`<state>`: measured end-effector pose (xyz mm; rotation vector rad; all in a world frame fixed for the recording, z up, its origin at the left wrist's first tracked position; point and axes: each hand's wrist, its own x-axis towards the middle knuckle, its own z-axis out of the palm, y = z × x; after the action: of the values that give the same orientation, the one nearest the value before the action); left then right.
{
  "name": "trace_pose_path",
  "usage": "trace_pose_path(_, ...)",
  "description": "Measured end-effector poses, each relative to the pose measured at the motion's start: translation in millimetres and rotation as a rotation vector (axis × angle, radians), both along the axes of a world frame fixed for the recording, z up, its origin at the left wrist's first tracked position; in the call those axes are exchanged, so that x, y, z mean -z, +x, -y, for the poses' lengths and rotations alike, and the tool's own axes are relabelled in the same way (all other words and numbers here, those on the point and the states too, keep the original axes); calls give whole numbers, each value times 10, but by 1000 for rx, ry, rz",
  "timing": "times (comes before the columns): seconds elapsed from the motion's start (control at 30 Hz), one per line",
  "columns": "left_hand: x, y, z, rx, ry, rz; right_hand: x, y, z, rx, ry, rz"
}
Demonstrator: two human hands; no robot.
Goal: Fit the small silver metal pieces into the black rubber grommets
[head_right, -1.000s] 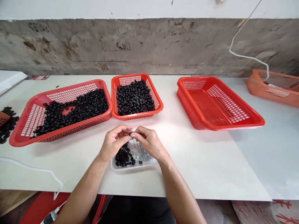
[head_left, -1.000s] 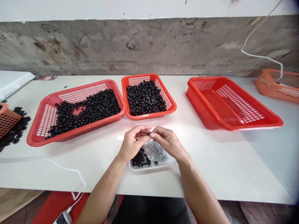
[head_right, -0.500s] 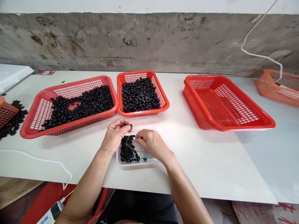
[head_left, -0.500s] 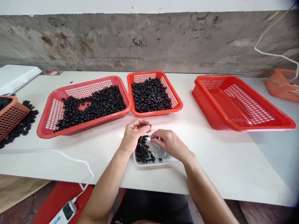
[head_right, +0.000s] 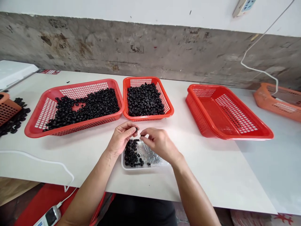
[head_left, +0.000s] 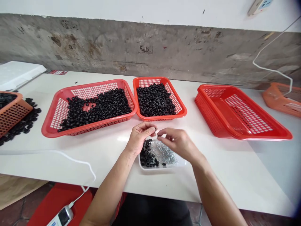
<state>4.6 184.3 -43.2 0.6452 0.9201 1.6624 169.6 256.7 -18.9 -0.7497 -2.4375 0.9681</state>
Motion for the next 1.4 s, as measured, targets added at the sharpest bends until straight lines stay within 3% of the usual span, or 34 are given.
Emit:
trace_pose_path(0.1, -12, 6, -3, -16, -4, 3, -169, -25, -133, 30, 47, -255)
trace_pose_path(0.23, -5, 2, -13, -20, -14, 24, -252, -178, -217, -140, 110, -356)
trace_pose_path(0.5, 32, -11, -12, -25, -32, -12, -244, -183, -267, -217, 244, -310)
trace_pose_path(0.97, 14, -8, -14, -12, -68, -49, -226, -178, -327, -270, 92, -218)
trace_pose_path(1.4, 33, -9, 3, -8, -43, -103, -251, -165, -328, -316, 130, -199)
